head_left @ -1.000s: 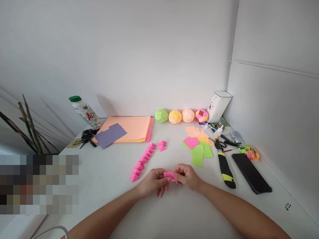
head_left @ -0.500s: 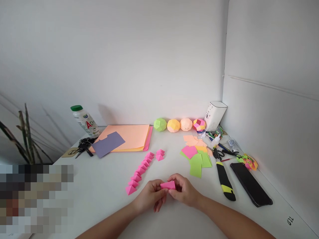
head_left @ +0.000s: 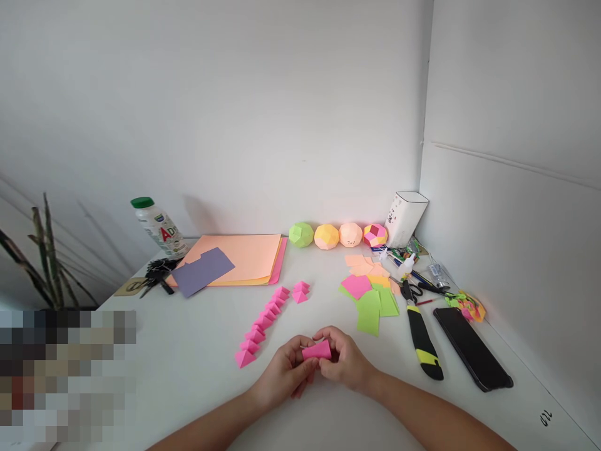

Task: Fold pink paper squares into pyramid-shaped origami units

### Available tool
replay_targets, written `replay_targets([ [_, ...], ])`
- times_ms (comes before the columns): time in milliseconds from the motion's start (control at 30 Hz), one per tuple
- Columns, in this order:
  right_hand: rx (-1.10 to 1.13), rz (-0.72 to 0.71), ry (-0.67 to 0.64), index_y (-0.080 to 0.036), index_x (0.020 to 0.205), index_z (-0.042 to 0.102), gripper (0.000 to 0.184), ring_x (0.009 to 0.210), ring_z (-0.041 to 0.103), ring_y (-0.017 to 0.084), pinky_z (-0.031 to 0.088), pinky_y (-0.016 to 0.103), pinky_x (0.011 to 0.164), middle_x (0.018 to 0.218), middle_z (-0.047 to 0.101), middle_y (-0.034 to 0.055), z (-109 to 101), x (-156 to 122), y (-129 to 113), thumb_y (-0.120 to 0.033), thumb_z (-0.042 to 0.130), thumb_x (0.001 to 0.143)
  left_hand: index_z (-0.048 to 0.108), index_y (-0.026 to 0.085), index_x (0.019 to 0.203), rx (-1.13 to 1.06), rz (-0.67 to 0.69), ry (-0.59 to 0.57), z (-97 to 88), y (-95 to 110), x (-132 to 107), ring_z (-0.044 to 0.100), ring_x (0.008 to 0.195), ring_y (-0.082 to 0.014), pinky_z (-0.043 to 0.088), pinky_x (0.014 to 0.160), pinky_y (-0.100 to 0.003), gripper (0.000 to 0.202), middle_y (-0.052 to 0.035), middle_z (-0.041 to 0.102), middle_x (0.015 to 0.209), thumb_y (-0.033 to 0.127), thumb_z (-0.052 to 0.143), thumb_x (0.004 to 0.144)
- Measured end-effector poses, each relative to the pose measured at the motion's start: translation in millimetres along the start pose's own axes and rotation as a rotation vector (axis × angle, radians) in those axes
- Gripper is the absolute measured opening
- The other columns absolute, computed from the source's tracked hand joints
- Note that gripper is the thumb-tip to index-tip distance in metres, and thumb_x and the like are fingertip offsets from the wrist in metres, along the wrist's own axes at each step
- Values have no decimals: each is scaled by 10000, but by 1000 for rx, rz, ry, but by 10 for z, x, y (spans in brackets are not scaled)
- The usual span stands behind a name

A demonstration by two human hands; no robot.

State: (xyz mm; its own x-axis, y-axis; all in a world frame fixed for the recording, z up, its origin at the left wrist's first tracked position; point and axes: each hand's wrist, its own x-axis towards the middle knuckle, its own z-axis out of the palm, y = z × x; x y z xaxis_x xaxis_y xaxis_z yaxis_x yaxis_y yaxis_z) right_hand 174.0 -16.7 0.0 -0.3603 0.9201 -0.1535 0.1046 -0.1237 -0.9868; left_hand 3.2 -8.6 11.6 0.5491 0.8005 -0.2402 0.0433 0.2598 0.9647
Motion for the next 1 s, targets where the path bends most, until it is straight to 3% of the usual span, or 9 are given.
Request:
replay_targets([
  [333,64,-37,52,-203,1011,478,389,497,379,68,313,193,467,603,460,-87,-146,50,-6,-63,524,651,438,191,901,-79,17,29,-61,-50,15,400,298,-43,268,315,-152,346,66,584,507,474,601,785],
  [500,163,-52,91,-205,974,466,289,461,396,77,367,212,445,611,466,-80,-191,83,-1,-110,506,704,427,196,907,-121,27,61,-75,-53,18,395,293,-43,267,308,-150,362,79,565,494,476,615,774],
  [700,95,-56,-32,-198,1089,491,360,672,506,102,408,235,592,863,585,5,-158,51,-4,-191,613,750,451,184,892,-64,20,40,-38,-21,-2,436,315,-50,297,334,-160,361,67,571,518,494,595,779],
  [1000,41,-46,-25,-174,1013,548,283,677,517,109,396,250,636,821,616,13,-156,42,-32,-196,630,743,496,162,774,45,-10,13,-32,-32,-12,542,403,-94,394,395,-203,204,26,601,588,347,579,797],
])
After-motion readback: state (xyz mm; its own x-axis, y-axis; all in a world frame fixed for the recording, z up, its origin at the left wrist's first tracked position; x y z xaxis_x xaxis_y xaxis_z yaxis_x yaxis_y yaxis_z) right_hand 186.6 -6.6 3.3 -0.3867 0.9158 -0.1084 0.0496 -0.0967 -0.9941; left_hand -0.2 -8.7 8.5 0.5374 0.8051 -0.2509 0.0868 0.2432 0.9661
